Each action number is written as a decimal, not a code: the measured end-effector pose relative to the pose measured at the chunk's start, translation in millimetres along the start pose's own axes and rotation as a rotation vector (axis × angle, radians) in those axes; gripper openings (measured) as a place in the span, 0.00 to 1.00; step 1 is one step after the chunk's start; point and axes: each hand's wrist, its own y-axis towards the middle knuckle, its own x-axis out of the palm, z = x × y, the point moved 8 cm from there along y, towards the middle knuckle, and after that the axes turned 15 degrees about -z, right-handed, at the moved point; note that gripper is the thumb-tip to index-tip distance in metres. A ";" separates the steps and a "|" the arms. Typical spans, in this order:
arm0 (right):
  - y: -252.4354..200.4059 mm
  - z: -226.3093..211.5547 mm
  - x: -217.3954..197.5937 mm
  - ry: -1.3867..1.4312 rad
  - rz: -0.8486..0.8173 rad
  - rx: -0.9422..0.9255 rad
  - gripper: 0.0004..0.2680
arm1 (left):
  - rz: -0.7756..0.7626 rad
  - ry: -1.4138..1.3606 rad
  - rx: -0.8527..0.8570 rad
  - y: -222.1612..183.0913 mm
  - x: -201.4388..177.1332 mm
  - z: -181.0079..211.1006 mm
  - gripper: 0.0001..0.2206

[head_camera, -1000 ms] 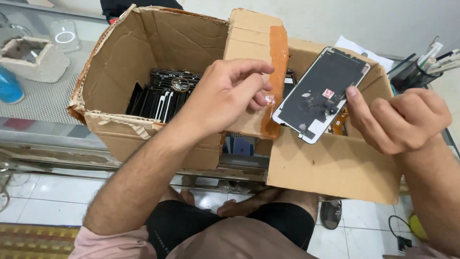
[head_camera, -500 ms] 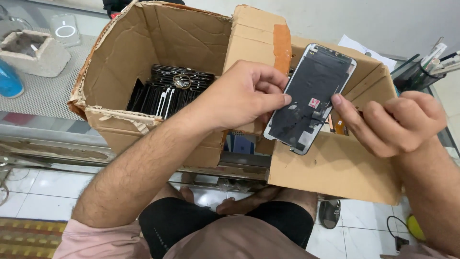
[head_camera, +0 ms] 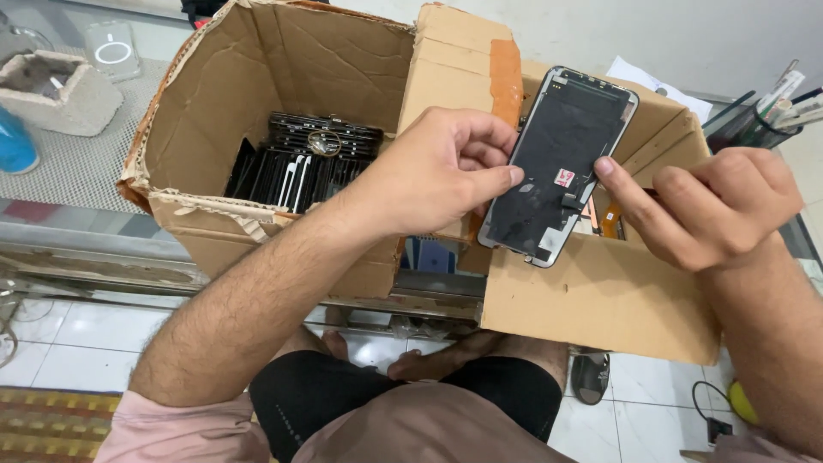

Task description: The person is sorting through a box of mobile phone screens and frames, inspecting them and using a small tool to peel off protective films.

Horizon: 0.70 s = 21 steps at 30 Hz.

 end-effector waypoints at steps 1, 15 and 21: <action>-0.2 0.1 -0.3 0.007 0.000 0.013 0.09 | 0.003 0.011 0.000 0.8 -0.1 -0.8 0.06; 1.2 -0.7 -1.4 0.039 -0.032 0.027 0.07 | 0.020 -0.002 -0.051 -5.9 0.8 5.5 0.10; -15.7 28.8 8.3 0.253 -0.228 0.302 0.04 | 0.318 0.399 0.203 -41.3 -24.7 32.7 0.26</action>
